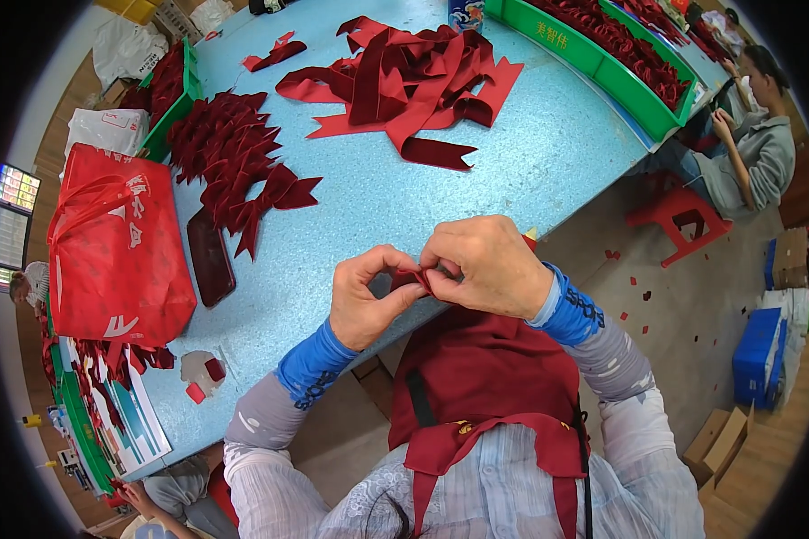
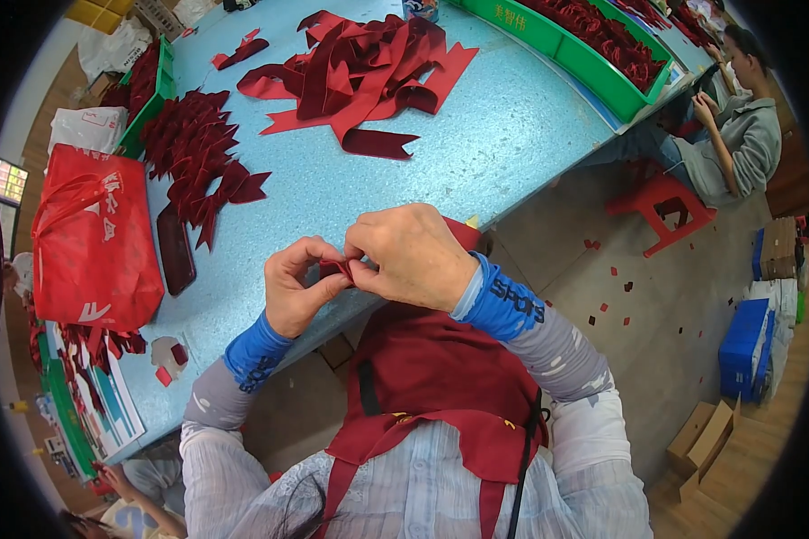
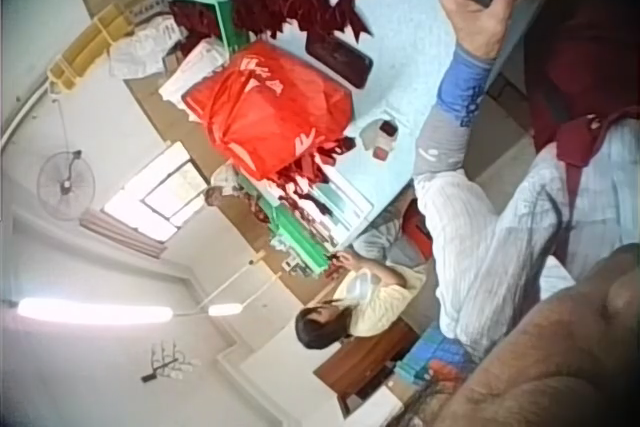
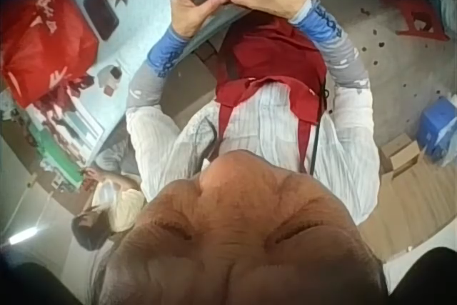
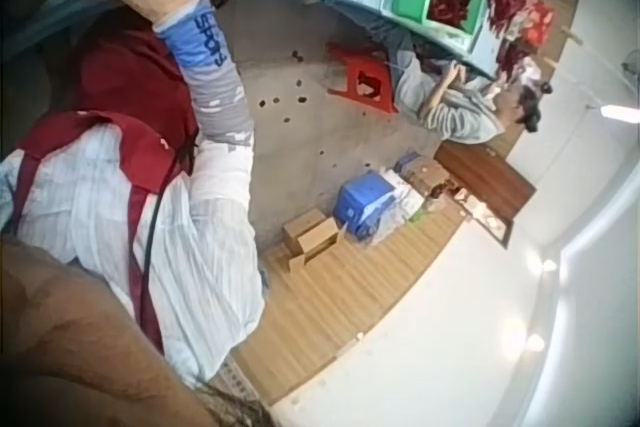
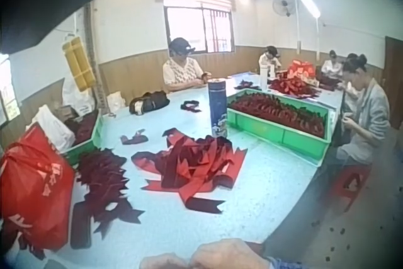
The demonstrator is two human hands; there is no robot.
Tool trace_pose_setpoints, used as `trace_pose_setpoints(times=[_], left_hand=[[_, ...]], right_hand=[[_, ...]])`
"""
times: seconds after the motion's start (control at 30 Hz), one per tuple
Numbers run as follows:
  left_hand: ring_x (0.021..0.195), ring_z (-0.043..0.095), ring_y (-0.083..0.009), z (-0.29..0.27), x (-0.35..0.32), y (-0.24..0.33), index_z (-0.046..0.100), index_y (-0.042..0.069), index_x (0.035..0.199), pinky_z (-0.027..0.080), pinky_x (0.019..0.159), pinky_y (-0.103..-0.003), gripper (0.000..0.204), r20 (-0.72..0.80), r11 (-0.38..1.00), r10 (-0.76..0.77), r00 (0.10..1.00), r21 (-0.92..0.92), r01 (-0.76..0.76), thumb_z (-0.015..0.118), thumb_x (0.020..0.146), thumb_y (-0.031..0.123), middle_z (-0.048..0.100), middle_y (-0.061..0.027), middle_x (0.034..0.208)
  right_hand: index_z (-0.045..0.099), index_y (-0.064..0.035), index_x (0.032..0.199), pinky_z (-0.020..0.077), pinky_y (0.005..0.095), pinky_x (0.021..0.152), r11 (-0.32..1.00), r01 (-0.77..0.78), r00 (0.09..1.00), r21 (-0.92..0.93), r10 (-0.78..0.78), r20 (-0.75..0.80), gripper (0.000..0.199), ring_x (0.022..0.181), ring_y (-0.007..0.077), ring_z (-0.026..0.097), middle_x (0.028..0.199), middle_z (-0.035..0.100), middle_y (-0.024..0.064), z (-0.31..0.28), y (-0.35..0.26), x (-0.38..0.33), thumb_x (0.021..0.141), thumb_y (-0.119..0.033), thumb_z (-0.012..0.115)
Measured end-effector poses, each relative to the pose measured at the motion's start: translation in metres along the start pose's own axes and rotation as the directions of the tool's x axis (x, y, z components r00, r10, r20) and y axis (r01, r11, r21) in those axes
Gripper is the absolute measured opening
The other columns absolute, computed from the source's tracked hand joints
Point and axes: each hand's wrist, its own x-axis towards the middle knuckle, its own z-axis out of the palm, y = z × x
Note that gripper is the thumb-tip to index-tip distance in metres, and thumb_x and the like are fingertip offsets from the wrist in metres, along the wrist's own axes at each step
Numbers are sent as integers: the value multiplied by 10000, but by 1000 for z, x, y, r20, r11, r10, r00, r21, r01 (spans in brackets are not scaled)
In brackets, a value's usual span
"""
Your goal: Assembling decorative red ribbon bows by folding and securing fabric strips at a factory workbench.
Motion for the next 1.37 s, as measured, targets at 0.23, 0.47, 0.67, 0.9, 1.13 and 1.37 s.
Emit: trace_pose_setpoints(times=[0.23,0.47,0.67,0.9,1.13,1.37], left_hand=[[708,558,-76,0,0,1,632,10,857,457,670,-230,158,9,999,12,1000,37,-12,708,719,-5,637,-31,772],[701,555,-77,2,0,2,632,9,849,452,663,-230,142,2,1000,11,1000,24,-11,701,726,-6,631,-31,761],[688,549,-80,2,0,4,634,9,842,446,652,-232,128,-16,1000,24,1000,18,-24,695,731,-8,623,-32,750],[700,532,-80,1,-1,5,633,6,861,429,664,-228,138,-4,999,13,1000,38,-12,690,736,-6,614,-26,766],[708,527,-82,0,-1,4,636,1,860,425,669,-228,137,16,998,4,1000,56,-5,684,732,-16,610,-27,771],[712,535,-88,0,-1,3,640,-5,851,431,668,-232,134,2,998,-7,1000,58,6,682,725,-25,614,-36,772]], right_hand=[[615,-65,709,448,304,471,999,-10,1000,-34,10,0,85,512,193,565,615,574,43,-1,-2,0,647,-76,673],[611,-66,699,458,312,477,998,6,999,-56,-7,-33,77,522,210,574,618,580,45,3,-2,0,637,-72,657],[614,-68,702,465,313,476,996,-49,999,-71,50,7,79,537,216,581,627,584,50,0,-3,0,636,-82,656],[585,-82,647,456,358,588,991,-3,1000,-134,0,-23,86,639,238,578,658,556,51,-2,-6,3,633,-124,659],[556,-88,637,444,378,641,994,54,998,-93,-57,-30,109,677,250,569,674,544,56,0,-1,3,627,-135,653],[562,-69,705,480,350,698,982,-188,967,13,183,176,94,687,220,619,700,617,63,-4,-5,1,665,-89,645]])
